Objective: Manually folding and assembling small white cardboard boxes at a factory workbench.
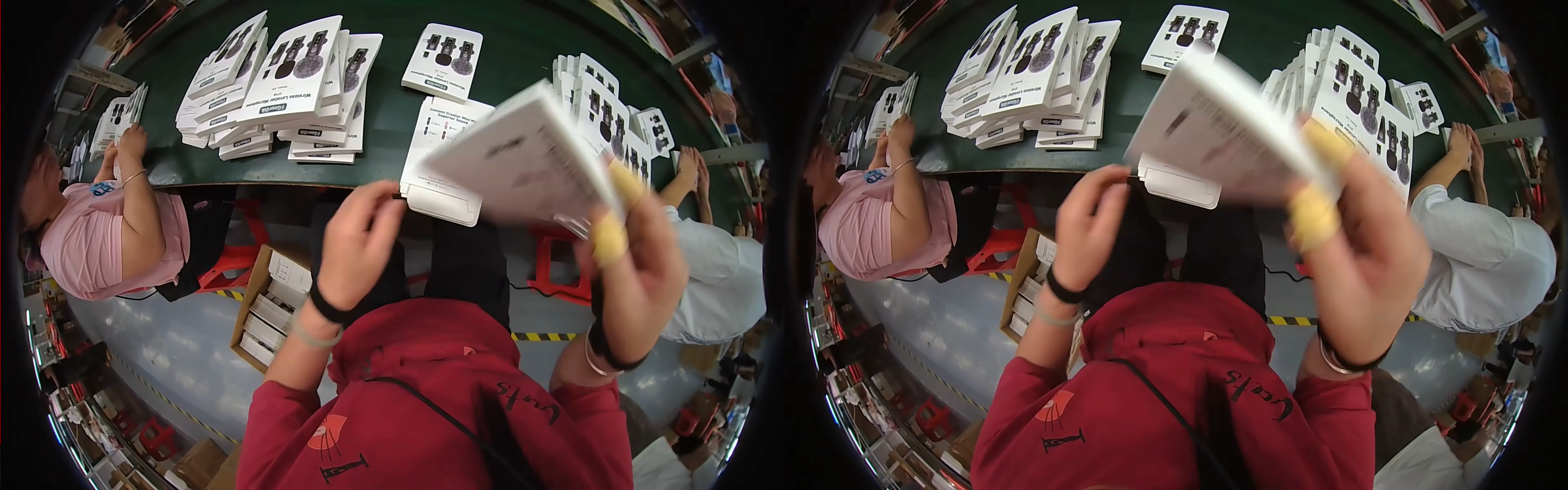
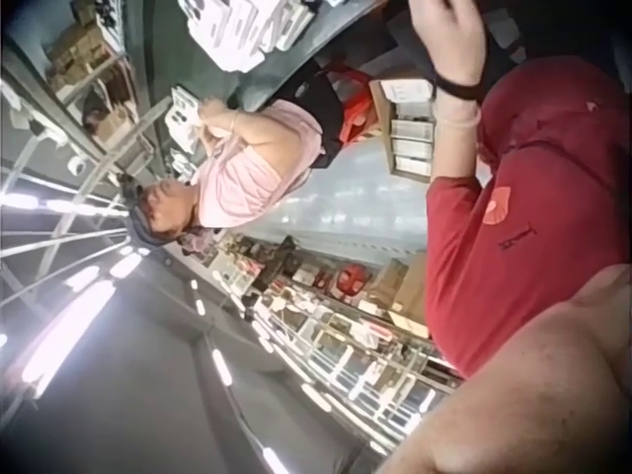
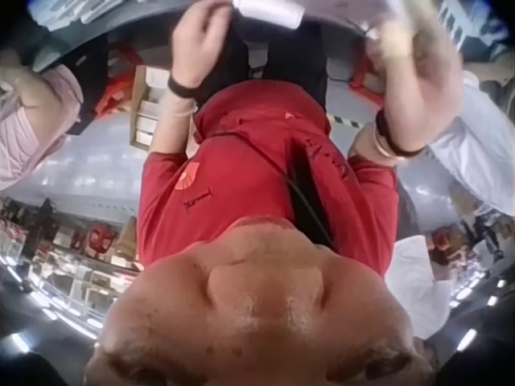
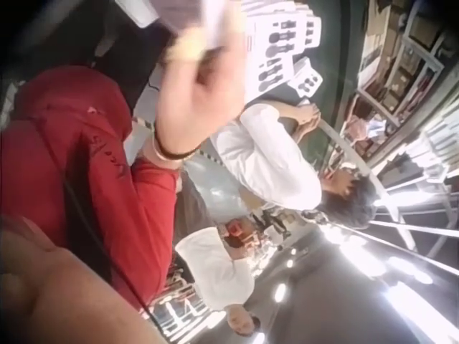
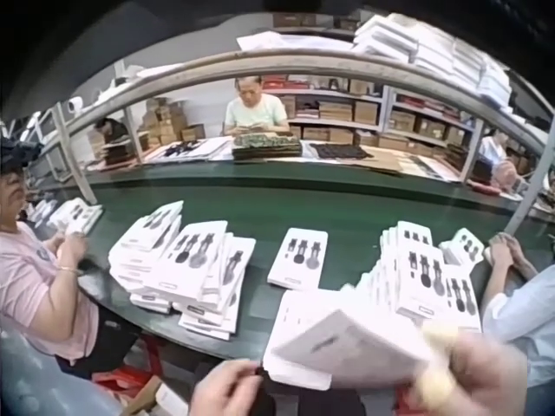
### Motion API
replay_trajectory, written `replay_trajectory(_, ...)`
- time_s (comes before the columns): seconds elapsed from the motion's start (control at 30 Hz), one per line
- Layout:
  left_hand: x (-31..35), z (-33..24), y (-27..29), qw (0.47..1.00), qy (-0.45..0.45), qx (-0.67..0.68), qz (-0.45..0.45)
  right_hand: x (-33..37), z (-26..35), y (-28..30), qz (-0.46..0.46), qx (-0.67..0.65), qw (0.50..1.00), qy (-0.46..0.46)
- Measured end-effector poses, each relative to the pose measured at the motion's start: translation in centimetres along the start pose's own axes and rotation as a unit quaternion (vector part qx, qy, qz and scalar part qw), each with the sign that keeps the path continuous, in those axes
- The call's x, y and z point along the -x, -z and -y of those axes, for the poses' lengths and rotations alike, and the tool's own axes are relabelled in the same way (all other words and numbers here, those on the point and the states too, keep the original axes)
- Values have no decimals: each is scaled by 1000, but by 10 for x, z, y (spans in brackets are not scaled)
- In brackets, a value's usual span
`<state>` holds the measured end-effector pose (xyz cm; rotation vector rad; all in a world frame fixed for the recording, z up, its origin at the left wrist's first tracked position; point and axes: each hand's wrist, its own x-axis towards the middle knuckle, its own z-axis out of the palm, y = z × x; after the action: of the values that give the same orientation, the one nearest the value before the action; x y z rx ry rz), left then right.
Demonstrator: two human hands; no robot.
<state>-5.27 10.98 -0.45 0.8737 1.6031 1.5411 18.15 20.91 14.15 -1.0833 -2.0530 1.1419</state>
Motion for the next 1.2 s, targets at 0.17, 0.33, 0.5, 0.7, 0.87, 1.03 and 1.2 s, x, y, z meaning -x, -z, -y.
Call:
replay_trajectory(0.17, -37, 20, -57, 820, -202, -531, -68, -91, -53, -66, -156, 23, 978, 138)
replay_trajectory(0.33, -66, 17, -78, 841, -111, -526, -66, -167, -114, -129, -175, 68, 976, 108)
replay_trajectory(0.5, -69, 24, -55, 870, -86, -482, -60, -180, -125, -139, -138, 115, 981, 72)
replay_trajectory(0.7, -71, 35, -23, 929, -77, -362, -5, -152, -100, -134, -96, 178, 976, 77)
replay_trajectory(0.87, -64, 34, -10, 978, -65, -197, 4, -116, -85, -129, -96, 220, 954, 177)
replay_trajectory(1.03, -25, 21, -3, 1000, 5, 3, 26, -74, -65, -120, -45, 318, 935, 152)
replay_trajectory(1.2, 23, 20, 14, 997, 12, -25, 69, -46, -60, -106, 1, 172, 979, 107)
